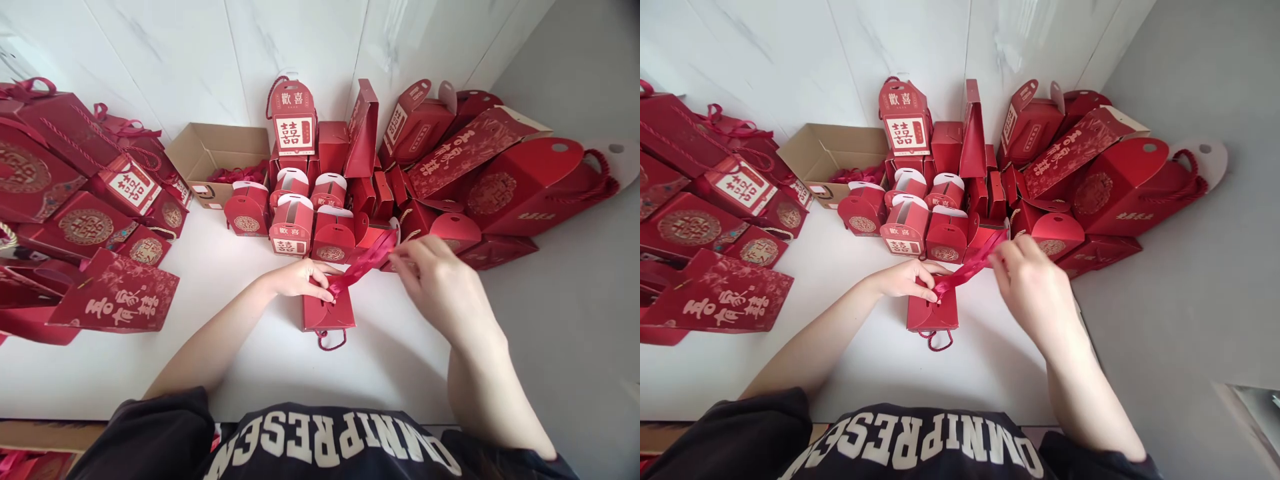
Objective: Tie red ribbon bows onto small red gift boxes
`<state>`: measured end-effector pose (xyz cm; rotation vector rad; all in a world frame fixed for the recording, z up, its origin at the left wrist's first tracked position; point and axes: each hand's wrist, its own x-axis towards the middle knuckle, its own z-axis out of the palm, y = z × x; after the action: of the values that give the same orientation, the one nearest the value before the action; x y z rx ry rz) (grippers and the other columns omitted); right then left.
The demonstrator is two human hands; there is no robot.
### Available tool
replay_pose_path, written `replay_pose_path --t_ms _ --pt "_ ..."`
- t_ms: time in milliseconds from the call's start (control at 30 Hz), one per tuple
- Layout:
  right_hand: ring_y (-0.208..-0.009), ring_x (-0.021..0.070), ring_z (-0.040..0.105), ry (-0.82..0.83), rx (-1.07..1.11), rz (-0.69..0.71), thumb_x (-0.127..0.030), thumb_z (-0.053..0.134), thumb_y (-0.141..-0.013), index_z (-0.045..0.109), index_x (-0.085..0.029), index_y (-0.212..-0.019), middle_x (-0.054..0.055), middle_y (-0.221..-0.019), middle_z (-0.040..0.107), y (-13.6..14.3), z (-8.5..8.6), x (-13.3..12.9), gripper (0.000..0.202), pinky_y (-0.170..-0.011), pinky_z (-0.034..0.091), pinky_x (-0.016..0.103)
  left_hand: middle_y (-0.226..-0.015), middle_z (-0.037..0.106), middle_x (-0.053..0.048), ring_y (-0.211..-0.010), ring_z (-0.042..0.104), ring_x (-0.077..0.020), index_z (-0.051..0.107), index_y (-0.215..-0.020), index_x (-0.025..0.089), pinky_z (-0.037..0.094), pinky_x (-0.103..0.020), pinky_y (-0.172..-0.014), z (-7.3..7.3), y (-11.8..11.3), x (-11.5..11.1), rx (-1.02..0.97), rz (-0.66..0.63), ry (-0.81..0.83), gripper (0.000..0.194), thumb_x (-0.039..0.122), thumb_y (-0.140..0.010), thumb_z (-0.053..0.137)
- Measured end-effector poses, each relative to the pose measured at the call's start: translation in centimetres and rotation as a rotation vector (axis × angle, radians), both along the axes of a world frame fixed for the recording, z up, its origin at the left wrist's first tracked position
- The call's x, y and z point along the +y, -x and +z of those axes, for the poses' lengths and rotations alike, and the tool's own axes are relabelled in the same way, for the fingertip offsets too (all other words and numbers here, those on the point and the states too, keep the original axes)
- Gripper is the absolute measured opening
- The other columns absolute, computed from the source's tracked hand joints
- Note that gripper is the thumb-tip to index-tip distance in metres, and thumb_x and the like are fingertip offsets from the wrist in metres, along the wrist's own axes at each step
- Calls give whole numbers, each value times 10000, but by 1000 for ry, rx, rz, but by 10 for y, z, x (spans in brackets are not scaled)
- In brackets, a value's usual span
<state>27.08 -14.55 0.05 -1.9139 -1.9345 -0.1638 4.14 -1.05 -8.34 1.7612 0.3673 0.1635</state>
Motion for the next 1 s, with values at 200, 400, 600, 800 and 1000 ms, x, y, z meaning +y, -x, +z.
replay_pose_path --t_ms 200,400,600,800,1000 --pt "-737 206 648 328 293 418 -229 451 -996 665 -236 -1102 77 -926 675 16 -33 -13 238 -656 495 330 -1383 611 -66 -1326 519 -262 802 -774 205 384 -357 -1117 2 -1 0 -7 -13 5 105 305 -775 769" --pt "-733 199 624 324 530 449 -255 399 -1018 625 -246 -1273 85 -915 646 19 -60 -3 341 -693 520 348 -1389 604 -55 -1333 508 -261 802 -767 202 363 -358 -1137 1 -1 1 29 6 4 116 312 -777 767" --pt "-893 224 613 277 485 531 -185 460 -961 584 -241 -1264 118 -1099 569 27 -64 7 332 -791 540 383 -1205 691 -76 -1139 626 -233 803 -837 180 474 -327 -1000 -1 -2 0 -12 -7 8 137 298 -777 766" --pt "-977 252 550 279 394 551 -182 604 -872 586 -210 -903 95 -1046 564 20 -52 20 45 -876 487 420 -1269 658 -79 -1187 606 -249 796 -785 185 432 -357 -1059 -2 -1 1 -45 -17 -27 131 312 -778 768" --pt "-764 152 528 589 560 634 -336 672 -873 529 -202 -814 6 -844 570 2 -36 24 205 -678 450 276 -1320 642 -74 -1231 583 -261 773 -695 183 449 -352 -1039 0 -2 0 -41 -37 -42 166 335 -759 785"
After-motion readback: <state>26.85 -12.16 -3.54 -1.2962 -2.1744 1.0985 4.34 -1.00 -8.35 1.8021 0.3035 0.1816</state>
